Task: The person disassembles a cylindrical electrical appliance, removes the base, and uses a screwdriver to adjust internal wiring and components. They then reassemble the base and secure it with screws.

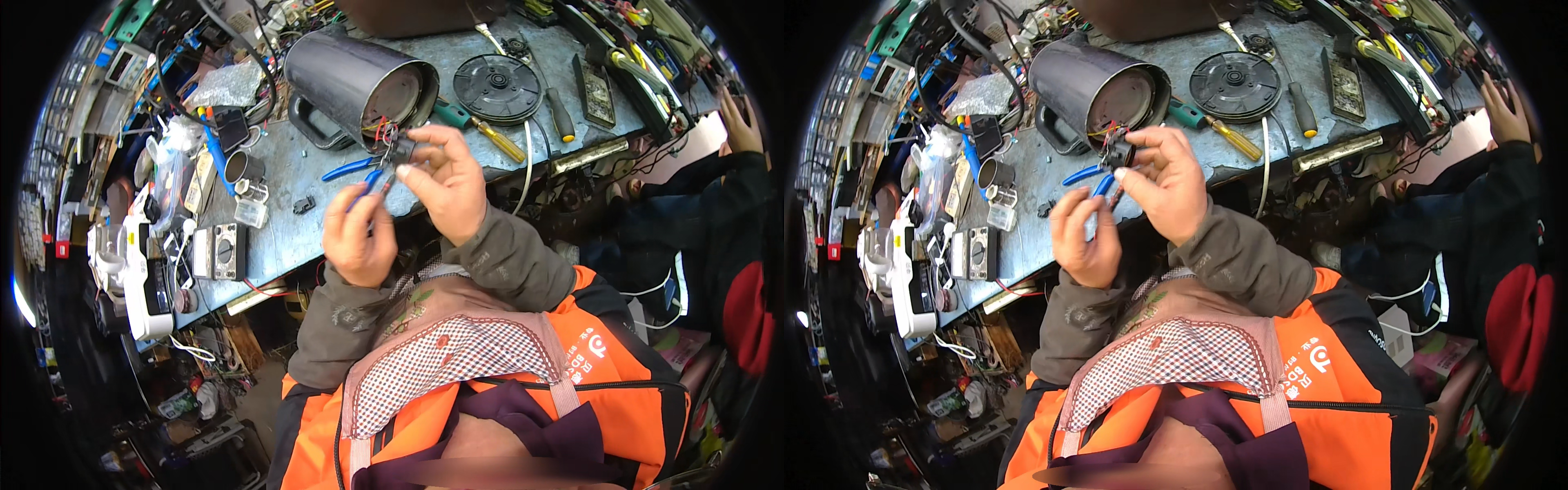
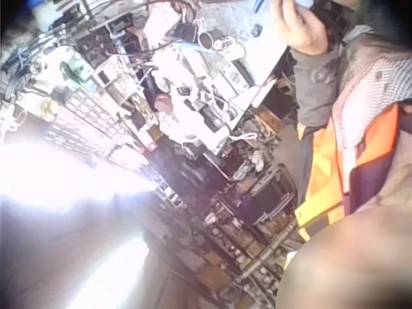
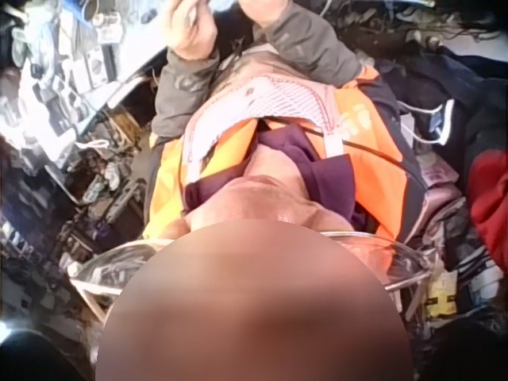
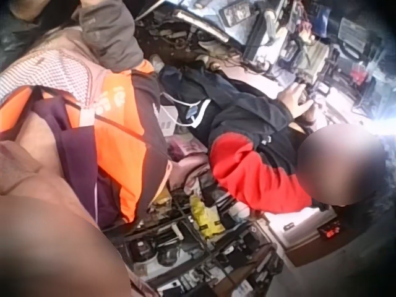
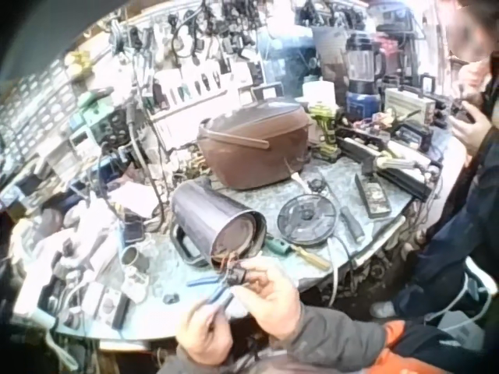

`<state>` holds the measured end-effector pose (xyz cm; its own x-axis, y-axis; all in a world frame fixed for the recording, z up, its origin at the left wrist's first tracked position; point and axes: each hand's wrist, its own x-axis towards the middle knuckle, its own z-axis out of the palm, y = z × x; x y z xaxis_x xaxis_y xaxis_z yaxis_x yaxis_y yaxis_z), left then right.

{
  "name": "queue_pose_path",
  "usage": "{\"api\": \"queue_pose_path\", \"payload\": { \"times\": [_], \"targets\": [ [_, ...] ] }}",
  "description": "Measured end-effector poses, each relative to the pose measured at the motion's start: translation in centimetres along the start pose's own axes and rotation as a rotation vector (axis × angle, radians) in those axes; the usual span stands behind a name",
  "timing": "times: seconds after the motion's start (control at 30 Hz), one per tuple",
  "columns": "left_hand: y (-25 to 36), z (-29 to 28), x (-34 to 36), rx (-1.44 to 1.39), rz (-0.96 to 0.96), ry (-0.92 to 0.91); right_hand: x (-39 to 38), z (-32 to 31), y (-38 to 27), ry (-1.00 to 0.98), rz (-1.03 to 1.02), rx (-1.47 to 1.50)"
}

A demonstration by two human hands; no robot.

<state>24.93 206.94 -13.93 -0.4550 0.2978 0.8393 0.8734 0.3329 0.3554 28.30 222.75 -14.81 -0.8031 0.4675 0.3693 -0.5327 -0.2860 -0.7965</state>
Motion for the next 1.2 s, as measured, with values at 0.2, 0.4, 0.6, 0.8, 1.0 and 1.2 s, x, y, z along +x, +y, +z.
{"api": "queue_pose_path", "payload": {
  "times": [0.2, 0.4, 0.6, 0.8, 1.0, 1.2],
  "targets": [
    [-6.7, 0.3, 1.8, 0.124, -0.041, 0.138, 7.2, -2.4, -0.5, 0.087, -0.440, -0.641],
    [-8.1, 1.0, 1.4, 0.039, -0.200, 0.086, 7.8, -3.1, 1.7, 0.055, -0.387, -0.753],
    [-8.4, 0.9, 1.3, -0.009, -0.242, 0.021, 7.9, -3.3, 2.3, 0.012, -0.404, -0.832],
    [-8.2, 0.9, 1.4, -0.002, -0.240, 0.008, 7.8, -2.9, 1.9, 0.001, -0.440, -0.877],
    [-7.7, 0.9, 1.5, -0.017, -0.288, 0.020, 8.0, -3.0, 2.2, 0.003, -0.464, -0.871],
    [-7.8, 0.8, 1.3, -0.004, -0.278, 0.011, 7.8, -2.9, 2.0, 0.006, -0.488, -0.869]
  ]
}}
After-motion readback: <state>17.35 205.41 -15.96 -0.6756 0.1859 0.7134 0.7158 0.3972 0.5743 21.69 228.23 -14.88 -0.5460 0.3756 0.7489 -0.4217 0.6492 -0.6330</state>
